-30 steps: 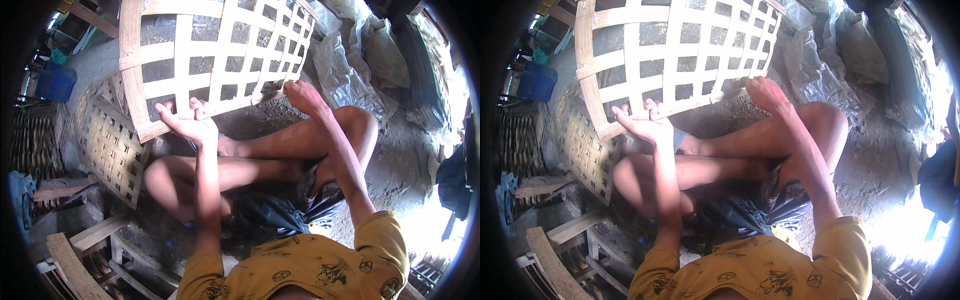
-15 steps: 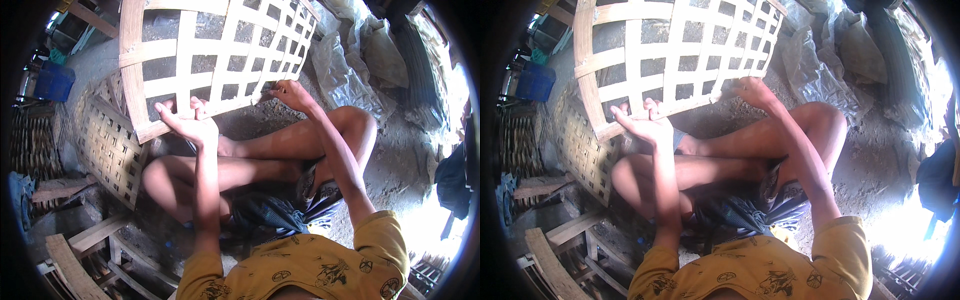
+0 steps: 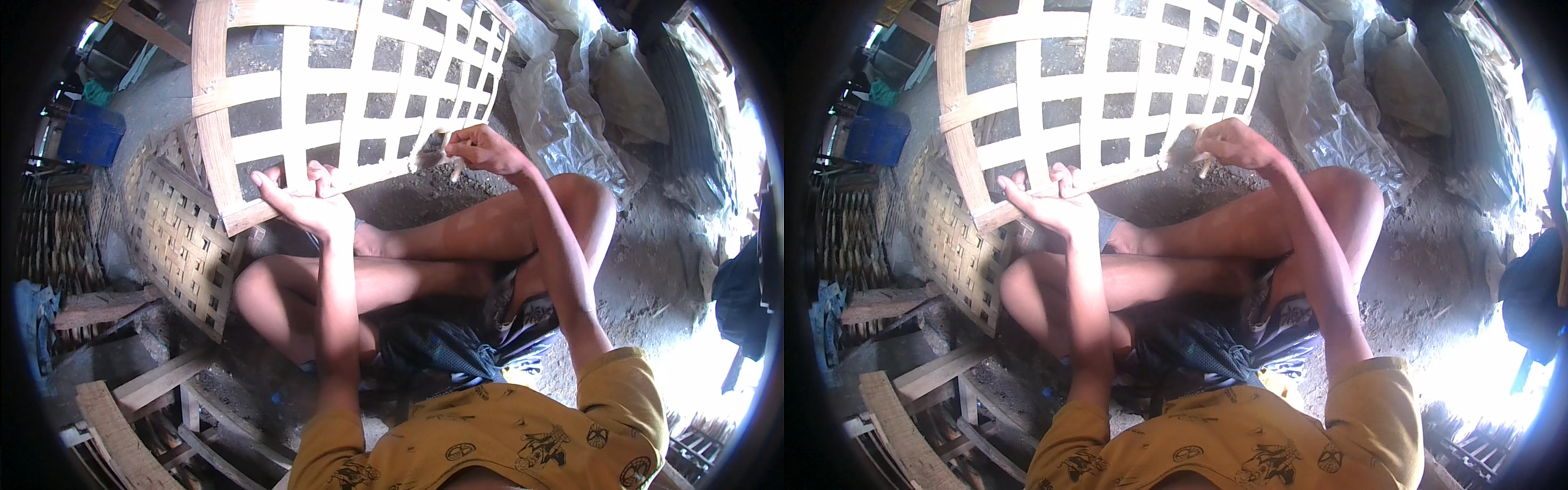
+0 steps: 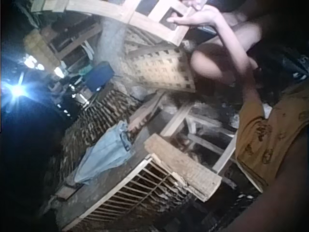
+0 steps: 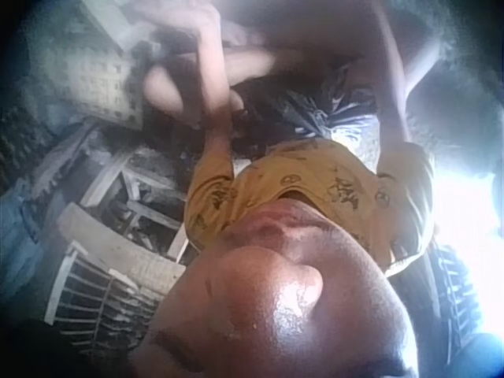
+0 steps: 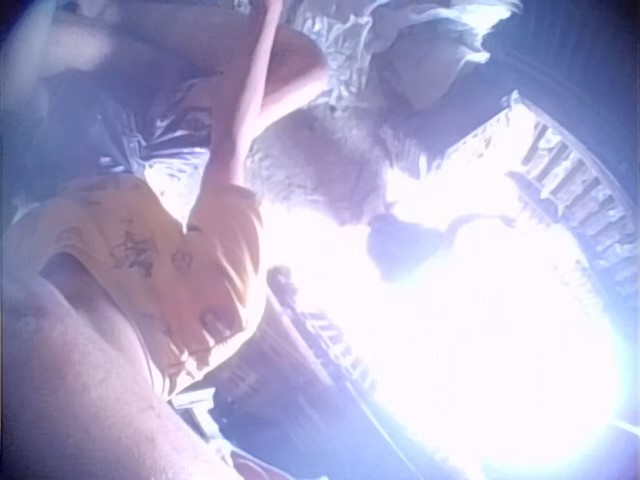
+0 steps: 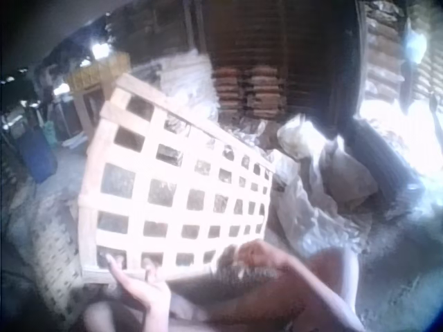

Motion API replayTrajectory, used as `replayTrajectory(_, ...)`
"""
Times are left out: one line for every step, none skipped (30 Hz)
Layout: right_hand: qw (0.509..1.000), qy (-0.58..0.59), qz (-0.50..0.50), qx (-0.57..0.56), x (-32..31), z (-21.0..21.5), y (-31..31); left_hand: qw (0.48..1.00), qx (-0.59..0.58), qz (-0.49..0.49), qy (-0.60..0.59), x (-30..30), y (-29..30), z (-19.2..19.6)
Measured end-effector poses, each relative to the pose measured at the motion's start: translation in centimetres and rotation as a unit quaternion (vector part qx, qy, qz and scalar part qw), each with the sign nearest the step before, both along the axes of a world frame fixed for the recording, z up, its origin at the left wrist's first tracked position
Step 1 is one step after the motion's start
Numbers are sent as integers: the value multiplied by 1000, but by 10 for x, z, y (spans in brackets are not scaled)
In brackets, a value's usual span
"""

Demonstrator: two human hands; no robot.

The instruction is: The person sits on the floor and weaves thin wooden strips into a square lattice basket frame. They interlace the strips by hand, adjusting and tightening the weave along the edges.

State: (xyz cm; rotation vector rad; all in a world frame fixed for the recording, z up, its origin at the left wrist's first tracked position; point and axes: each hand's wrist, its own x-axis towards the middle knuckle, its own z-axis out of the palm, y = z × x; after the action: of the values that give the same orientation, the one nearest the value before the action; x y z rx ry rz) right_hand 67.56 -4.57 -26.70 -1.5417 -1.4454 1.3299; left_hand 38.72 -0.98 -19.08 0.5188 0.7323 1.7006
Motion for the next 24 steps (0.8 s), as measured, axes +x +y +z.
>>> replayTrajectory(997, -76, 2, 25, 4, 1, -3, 1000, 7, -2, 1, 0, 0, 0)
replayTrajectory(987, -152, 4, 51, 7, 2, -5, 1000, 8, -1, 3, -1, -1, 0)
replayTrajectory(971, -227, 6, 76, 8, 2, -6, 1000, 8, -1, 4, -1, -1, 2)
replayTrajectory(959, -274, -13, 74, 5, 3, -9, 1000, 7, -3, 5, -1, -1, 3)
replayTrajectory(960, -268, -22, 81, 1, 5, -8, 1000, -7, 7, 2, 0, -1, 4)
replayTrajectory(961, -262, -31, 87, -3, 7, -8, 1000, -21, 18, -1, 1, -2, 7)
replayTrajectory(961, -256, -41, 97, -5, 8, -6, 999, -32, 29, -4, 2, -2, 9)
replayTrajectory(962, -250, -45, 98, -8, 9, -6, 1000, -21, 22, 0, 1, -2, 8)
replayTrajectory(963, -243, -58, 105, -11, 5, -5, 1000, -10, 16, 3, 0, -2, 5)
replayTrajectory(962, -238, -73, 110, -11, -6, -6, 1000, 1, 6, 6, 3, -2, 2)
replayTrajectory(962, -232, -85, 116, -13, -14, -6, 1000, 3, 1, 5, 4, -2, 2)
replayTrajectory(961, -230, -100, 118, -14, -22, -6, 1000, 5, -4, 4, 5, -2, 1)
replayTrajectory(962, -229, -104, 109, -19, -20, -4, 1000, 8, -6, 3, 3, -2, 2)
replayTrajectory(962, -228, -109, 100, -24, -19, -2, 1000, 7, -5, 7, 2, -3, 3)
replayTrajectory(963, -227, -114, 90, -28, -18, -1, 1000, 6, -5, 10, 2, -3, 4)
replayTrajectory(959, -235, -128, 91, -32, -17, 0, 1000, 5, -5, 13, 2, -3, 5)
replayTrajectory(955, -242, -143, 93, -36, -17, 1, 1000, -1, 1, 11, 2, -4, 6)
replayTrajectory(951, -249, -157, 94, -39, -16, 2, 1000, -7, 6, 10, 3, -4, 7)
replayTrajectory(954, -240, -160, 83, -41, -13, 2, 1000, -13, 10, 9, 4, -4, 7)
replayTrajectory(957, -231, -163, 72, -42, -10, 4, 1000, -12, 10, 11, 5, -5, 6)
replayTrajectory(959, -222, -166, 61, -43, -7, 5, 1000, -11, 10, 13, 5, -5, 6)
replayTrajectory(958, -230, -166, 47, -43, -7, 5, 1000, -10, 10, 15, 5, -5, 6)
replayTrajectory(956, -238, -165, 34, -44, -7, 6, 1000, -6, 10, 18, 5, -5, 5)
replayTrajectory(955, -247, -164, 21, -44, -7, 7, 1000, -2, 9, 21, 4, -6, 3)
